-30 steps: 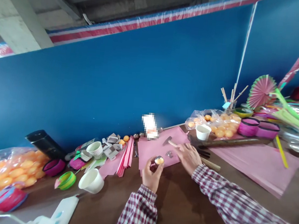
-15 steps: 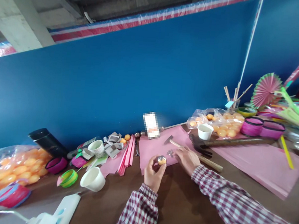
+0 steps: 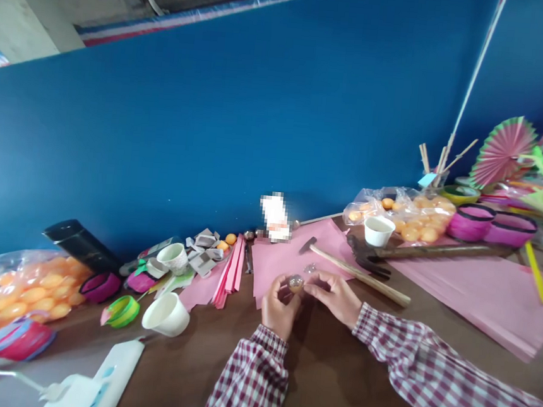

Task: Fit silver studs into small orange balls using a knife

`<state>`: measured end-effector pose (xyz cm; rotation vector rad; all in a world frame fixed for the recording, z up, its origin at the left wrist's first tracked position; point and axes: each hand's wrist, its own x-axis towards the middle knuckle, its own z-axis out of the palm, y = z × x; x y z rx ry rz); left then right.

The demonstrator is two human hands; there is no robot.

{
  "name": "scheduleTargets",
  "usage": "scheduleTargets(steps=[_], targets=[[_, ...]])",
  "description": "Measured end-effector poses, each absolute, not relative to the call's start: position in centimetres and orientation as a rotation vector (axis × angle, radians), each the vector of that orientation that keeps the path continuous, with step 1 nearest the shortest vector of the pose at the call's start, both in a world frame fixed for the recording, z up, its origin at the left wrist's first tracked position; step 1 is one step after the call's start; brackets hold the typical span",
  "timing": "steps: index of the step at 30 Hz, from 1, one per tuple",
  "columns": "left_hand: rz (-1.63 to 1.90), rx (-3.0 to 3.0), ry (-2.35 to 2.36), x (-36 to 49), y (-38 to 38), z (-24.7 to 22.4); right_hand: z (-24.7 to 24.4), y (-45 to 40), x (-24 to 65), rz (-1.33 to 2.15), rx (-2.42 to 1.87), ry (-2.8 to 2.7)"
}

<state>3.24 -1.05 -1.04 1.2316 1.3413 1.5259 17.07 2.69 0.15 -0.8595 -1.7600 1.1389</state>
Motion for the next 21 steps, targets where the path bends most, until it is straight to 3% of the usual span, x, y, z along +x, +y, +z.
scheduleTargets(steps=[21], targets=[[1.546,1.176,1.321,3.38,-1.13,-0.82,-0.5,2.99,17.02,1.154,-0.812,-1.825]])
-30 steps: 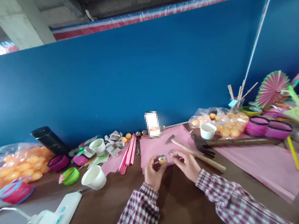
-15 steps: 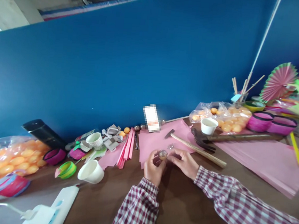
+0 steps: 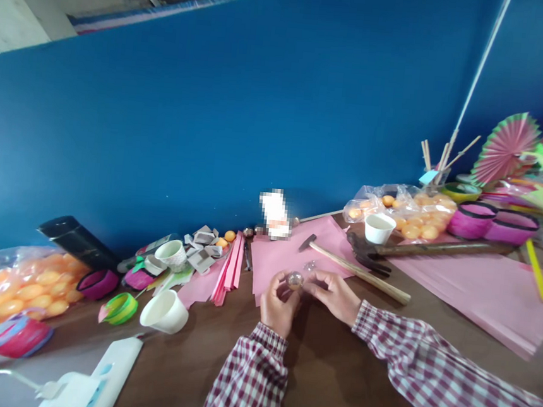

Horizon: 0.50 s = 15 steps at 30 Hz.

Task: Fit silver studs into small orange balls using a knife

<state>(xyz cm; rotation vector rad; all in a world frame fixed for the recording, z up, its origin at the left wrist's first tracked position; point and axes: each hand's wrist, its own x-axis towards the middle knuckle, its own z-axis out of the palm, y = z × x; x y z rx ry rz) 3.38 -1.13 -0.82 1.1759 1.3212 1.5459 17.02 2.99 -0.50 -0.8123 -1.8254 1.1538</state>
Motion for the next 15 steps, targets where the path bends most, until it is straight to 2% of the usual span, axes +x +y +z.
scheduleTargets(steps=[15], targets=[[1.547,1.197,1.346,3.45,-1.27,-0.9,-0.64,2.91,16.95,1.214,-0.831,-1.808]])
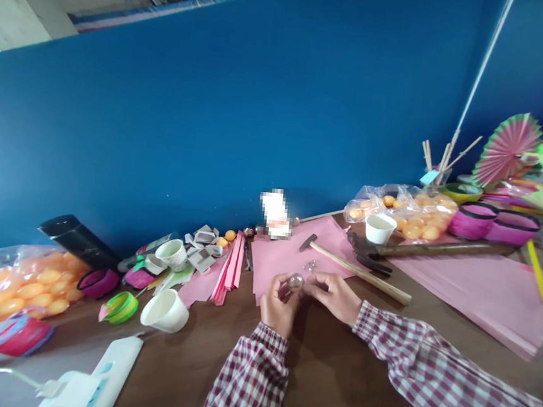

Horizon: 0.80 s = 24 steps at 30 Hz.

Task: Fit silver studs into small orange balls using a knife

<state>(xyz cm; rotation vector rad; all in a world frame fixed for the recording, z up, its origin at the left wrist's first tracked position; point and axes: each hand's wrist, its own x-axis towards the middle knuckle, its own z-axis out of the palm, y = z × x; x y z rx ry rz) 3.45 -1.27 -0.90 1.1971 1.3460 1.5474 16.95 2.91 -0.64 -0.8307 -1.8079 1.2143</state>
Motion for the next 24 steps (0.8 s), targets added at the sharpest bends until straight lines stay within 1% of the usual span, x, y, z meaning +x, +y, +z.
scheduleTargets(steps=[8,13,18,24], targets=[[1.549,1.176,1.366,3.6,-1.2,-1.1,-0.2,2.7,17.1,1.204,-0.891,-1.83],[1.536,1.186,1.371,3.5,-1.2,-1.3,-0.6,3.0,16.9,1.27,-0.927,-1.692],[1.514,1.212,1.358,3.3,-1.2,-1.6,-0.6,3.0,16.9,1.388,-0.866,-1.62],[1.492,1.235,1.372,3.2,-1.2,-1.9,0.3,2.8,17.0,1.406,-0.824,-1.672]])
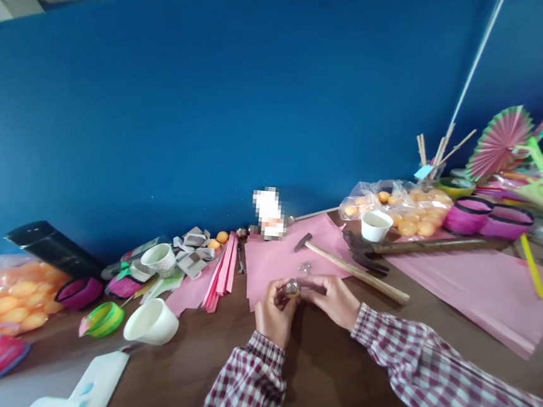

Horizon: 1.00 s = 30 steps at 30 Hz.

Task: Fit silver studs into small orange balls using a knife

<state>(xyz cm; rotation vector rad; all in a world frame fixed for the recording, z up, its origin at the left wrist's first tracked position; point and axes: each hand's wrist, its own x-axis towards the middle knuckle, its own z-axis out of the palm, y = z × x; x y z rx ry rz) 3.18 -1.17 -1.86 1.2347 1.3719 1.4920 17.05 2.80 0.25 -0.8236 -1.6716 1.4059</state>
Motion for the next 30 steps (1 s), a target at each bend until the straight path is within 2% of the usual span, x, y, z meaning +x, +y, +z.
scheduleTargets(steps=[30], targets=[[1.476,1.263,1.444,3.34,-1.26,-2.14,-0.27,2.88,16.62,1.415,-0.922,-1.597]])
